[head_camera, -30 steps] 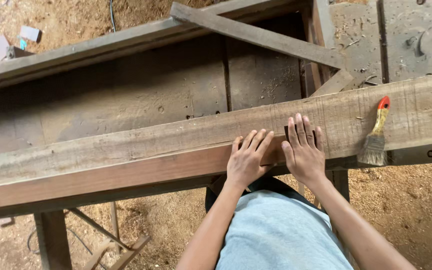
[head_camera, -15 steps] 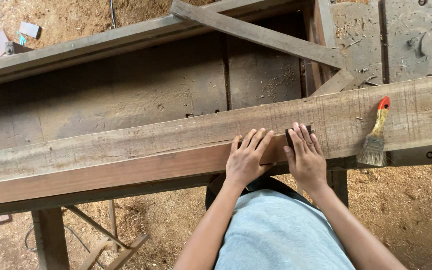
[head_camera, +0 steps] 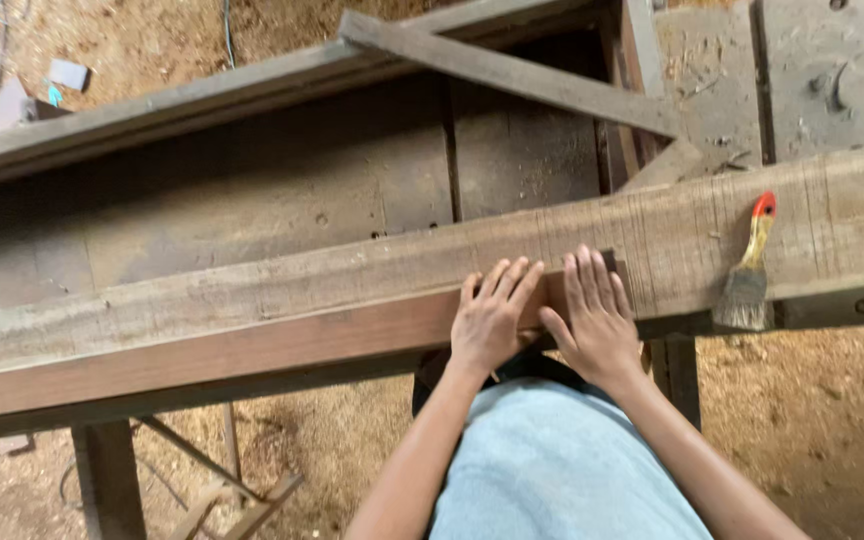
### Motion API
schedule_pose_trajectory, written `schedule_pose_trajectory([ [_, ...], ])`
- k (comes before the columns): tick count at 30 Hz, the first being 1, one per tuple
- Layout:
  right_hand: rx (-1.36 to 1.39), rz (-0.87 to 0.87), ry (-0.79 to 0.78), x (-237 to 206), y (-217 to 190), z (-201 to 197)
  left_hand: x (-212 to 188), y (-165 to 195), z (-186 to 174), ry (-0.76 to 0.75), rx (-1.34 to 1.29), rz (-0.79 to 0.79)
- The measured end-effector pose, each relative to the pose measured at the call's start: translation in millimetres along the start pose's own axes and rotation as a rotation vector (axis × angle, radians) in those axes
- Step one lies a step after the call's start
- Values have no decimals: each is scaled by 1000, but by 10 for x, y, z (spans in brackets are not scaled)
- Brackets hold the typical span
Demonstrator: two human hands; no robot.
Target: The person is sanding a long wooden strip by hand using sandpaper. They move the sandpaper back and forth along the length of the wood while it is supported by a larger wooden structure.
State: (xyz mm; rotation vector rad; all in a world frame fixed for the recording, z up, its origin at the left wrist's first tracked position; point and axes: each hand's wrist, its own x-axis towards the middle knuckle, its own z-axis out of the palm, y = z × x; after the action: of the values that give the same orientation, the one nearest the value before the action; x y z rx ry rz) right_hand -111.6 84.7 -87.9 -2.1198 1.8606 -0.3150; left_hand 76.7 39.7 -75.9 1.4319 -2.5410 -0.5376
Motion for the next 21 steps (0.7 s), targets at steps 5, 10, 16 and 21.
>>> schedule_pose_trajectory([
  [5,73,-56,-30,23,-11,-24,1,24,29,31,-18,-5],
  [10,167,-39,156,-2,-24,-14,1,12,40,62,-45,-2],
  [16,224,-123,200,-58,-60,41,-24,-3,60,25,-36,-10],
  [21,136,-136,-4,-140,-47,32,-1,8,-13,-22,-26,-14],
])
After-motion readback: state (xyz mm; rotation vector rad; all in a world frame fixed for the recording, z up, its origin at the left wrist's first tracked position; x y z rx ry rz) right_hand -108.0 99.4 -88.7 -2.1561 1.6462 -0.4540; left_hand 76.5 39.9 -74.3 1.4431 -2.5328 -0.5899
